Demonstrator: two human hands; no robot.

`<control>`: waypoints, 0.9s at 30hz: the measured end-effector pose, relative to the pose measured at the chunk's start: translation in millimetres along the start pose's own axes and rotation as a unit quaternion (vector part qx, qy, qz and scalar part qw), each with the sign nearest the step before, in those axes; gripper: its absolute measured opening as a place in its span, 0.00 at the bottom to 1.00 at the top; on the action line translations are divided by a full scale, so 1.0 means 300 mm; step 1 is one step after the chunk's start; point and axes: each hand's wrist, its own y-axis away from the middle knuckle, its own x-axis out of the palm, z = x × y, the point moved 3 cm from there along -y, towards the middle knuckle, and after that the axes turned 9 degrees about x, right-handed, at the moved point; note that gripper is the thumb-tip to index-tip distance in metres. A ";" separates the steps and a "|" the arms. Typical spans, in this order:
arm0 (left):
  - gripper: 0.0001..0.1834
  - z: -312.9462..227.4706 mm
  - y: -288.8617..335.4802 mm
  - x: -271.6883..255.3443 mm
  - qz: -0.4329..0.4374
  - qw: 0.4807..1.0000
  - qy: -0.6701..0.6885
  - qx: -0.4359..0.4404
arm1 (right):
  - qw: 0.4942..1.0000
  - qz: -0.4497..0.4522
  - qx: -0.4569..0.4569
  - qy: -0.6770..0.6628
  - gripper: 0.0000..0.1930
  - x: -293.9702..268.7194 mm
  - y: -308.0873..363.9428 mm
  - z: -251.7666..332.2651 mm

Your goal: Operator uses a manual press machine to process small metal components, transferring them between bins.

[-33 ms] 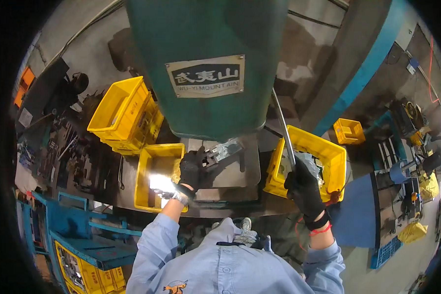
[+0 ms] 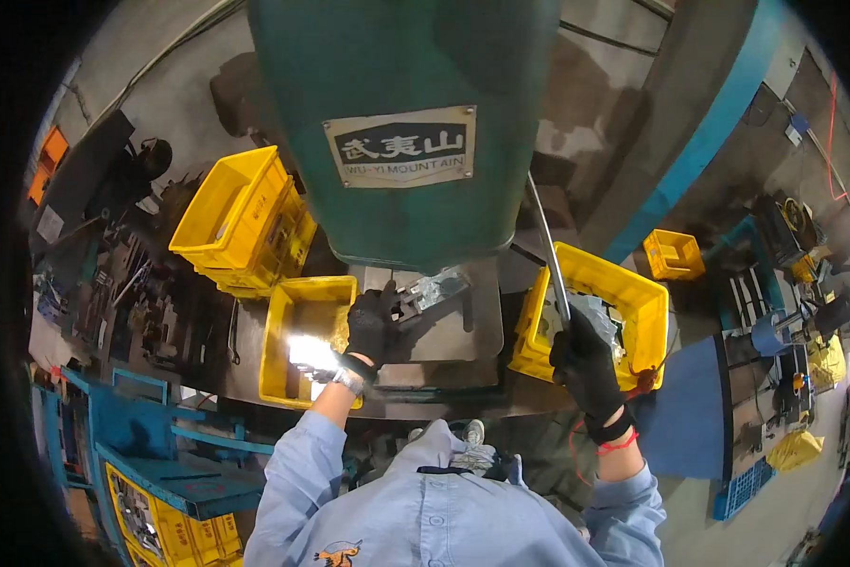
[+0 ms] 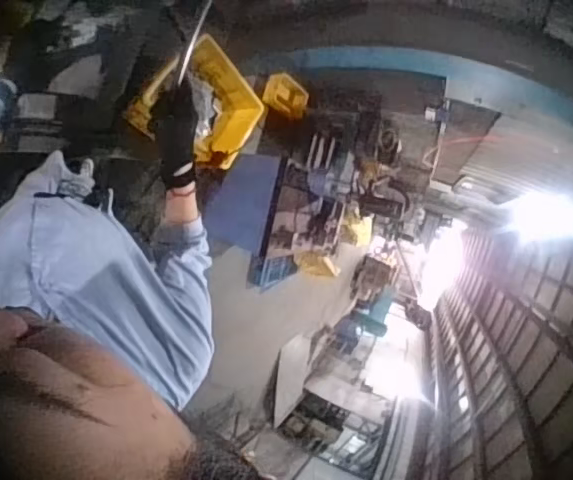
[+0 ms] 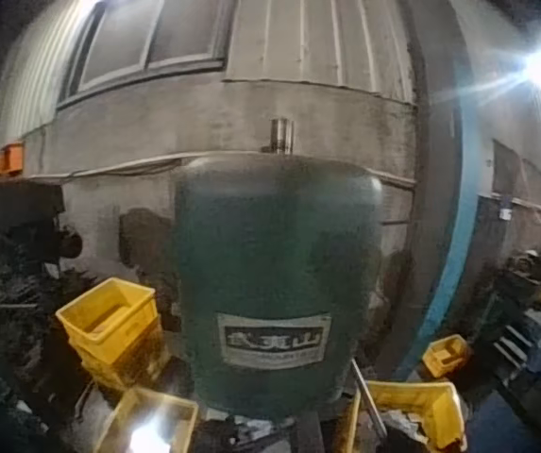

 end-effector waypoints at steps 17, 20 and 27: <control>0.32 -0.035 -0.055 0.043 0.061 0.996 -0.028 -0.058 | 0.996 -0.069 -0.018 0.045 0.10 0.028 -0.080 -0.144; 0.33 -0.035 -0.054 0.066 0.063 0.995 -0.037 -0.064 | 0.996 -0.081 -0.009 0.024 0.10 0.035 -0.079 -0.139; 0.35 -0.034 -0.048 0.082 0.047 0.996 -0.043 -0.069 | 0.993 -0.099 -0.053 0.045 0.08 0.041 -0.115 -0.181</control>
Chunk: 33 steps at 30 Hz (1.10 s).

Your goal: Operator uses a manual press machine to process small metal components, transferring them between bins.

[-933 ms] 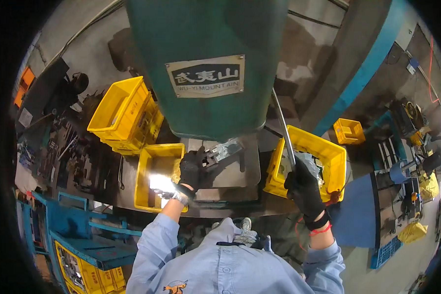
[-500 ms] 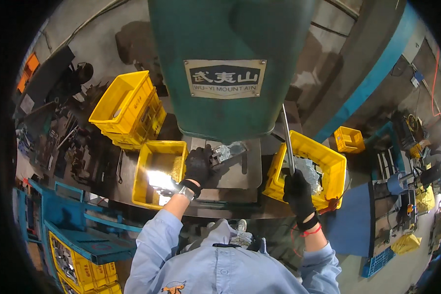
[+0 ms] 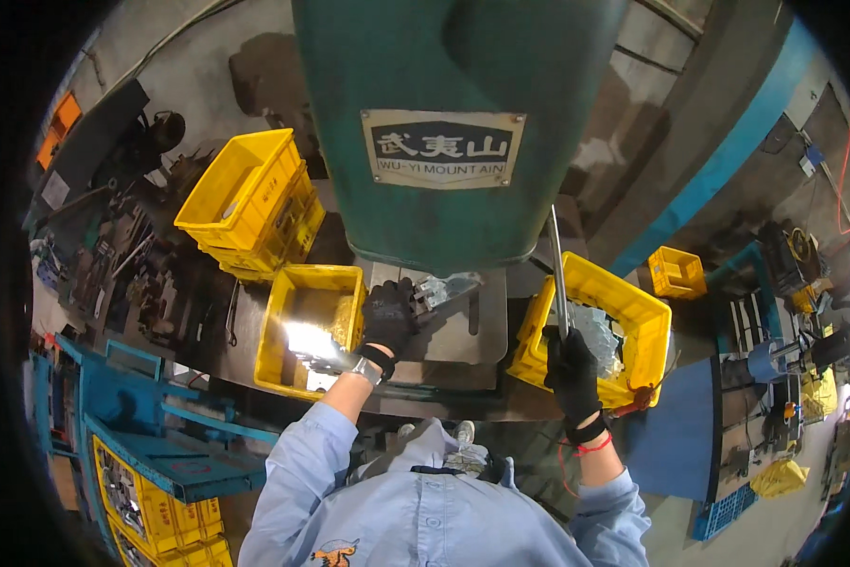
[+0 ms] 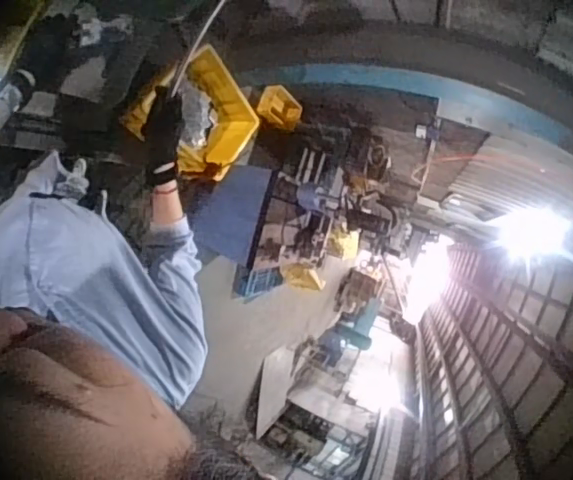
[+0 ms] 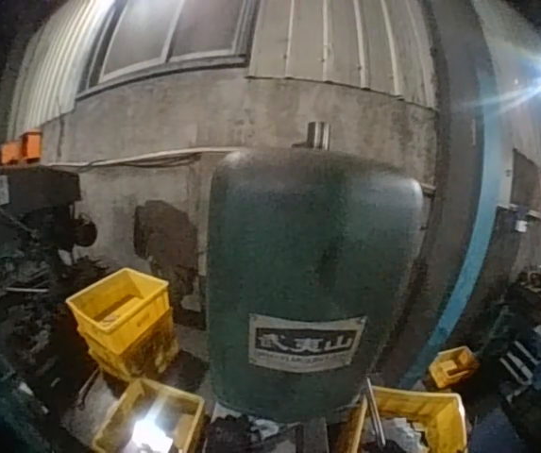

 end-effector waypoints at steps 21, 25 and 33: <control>0.36 0.055 0.051 -0.083 -0.114 0.897 0.404 -0.137 | 0.904 0.409 0.002 -0.123 0.24 0.280 0.201 -0.191; 0.31 0.051 0.030 -0.076 -0.174 0.796 0.542 -0.204 | 0.881 0.468 -0.035 0.051 0.21 0.522 0.169 -0.114; 0.25 0.055 0.044 -0.145 -0.192 0.807 0.526 -0.187 | 0.830 0.521 0.083 -0.180 0.18 0.647 0.203 -0.097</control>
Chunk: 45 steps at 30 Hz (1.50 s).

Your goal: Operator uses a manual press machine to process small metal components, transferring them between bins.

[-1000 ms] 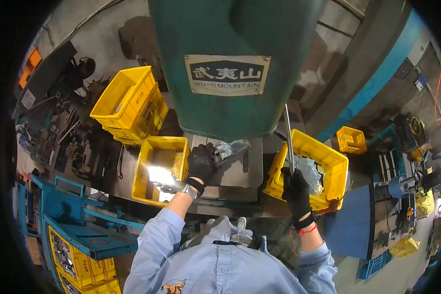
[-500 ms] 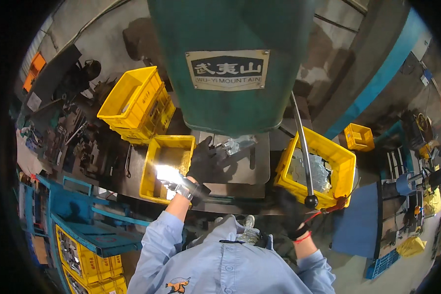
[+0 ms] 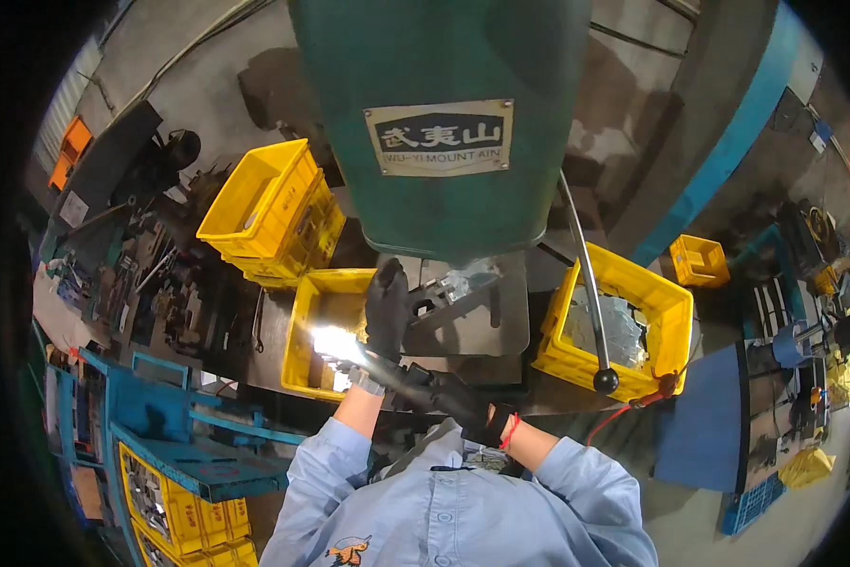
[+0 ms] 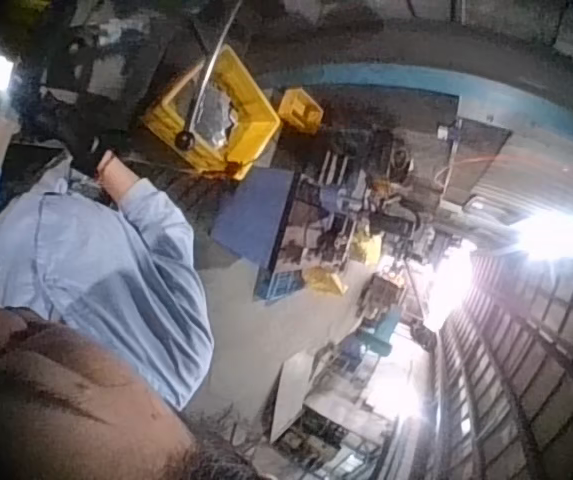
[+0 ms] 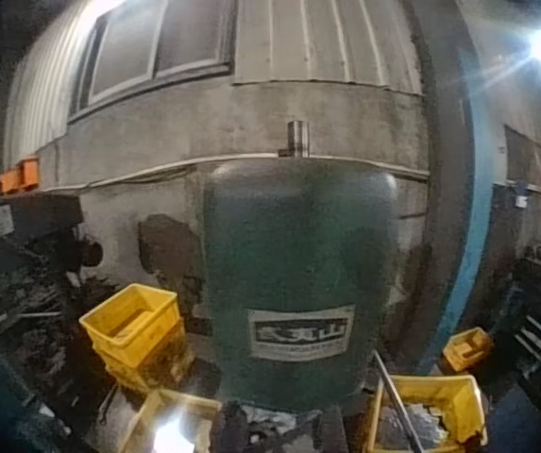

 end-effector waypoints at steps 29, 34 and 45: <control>0.52 -0.036 0.013 -0.001 0.216 0.848 -0.392 0.283 | 0.926 -0.073 -0.084 0.361 0.16 -0.039 0.049 0.054; 0.54 -0.034 0.026 0.018 0.239 0.821 -0.432 0.288 | 0.771 -0.123 -0.258 0.570 0.14 -0.001 0.278 0.221; 0.43 -0.002 0.012 0.080 0.232 0.823 -0.479 0.200 | 0.648 -0.604 -0.148 0.439 0.22 -0.199 0.616 0.514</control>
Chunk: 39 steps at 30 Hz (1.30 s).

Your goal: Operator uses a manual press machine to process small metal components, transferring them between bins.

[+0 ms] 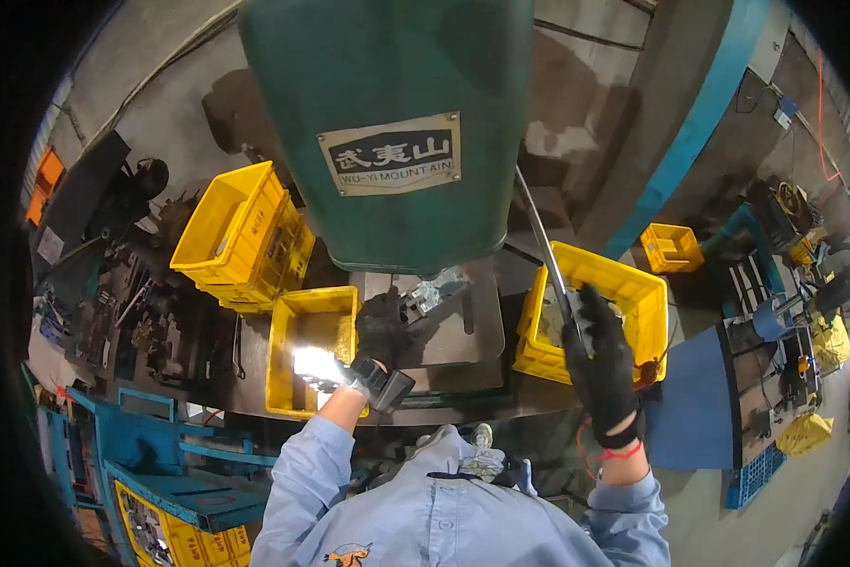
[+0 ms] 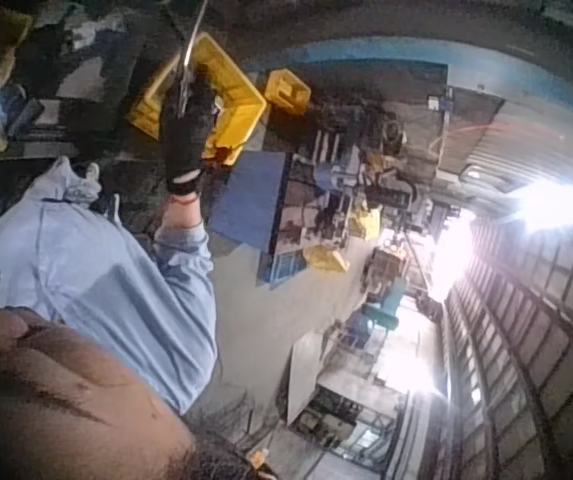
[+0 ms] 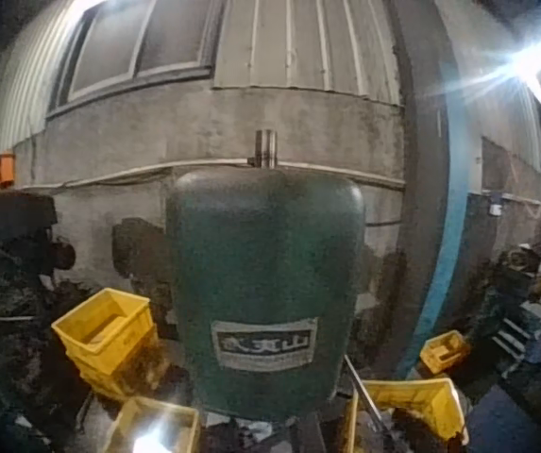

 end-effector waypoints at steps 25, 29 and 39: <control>0.36 0.022 -0.017 -0.037 0.064 0.997 0.012 0.035 | 0.990 -0.107 0.008 0.090 0.11 0.383 0.011 -0.359; 0.37 0.004 -0.003 -0.061 0.016 0.999 0.015 0.033 | 0.997 -0.061 0.038 -0.019 0.11 0.373 0.007 -0.346; 0.40 0.027 -0.015 -0.025 0.018 0.998 0.051 0.041 | 0.996 -0.081 0.036 0.030 0.09 0.447 0.002 -0.421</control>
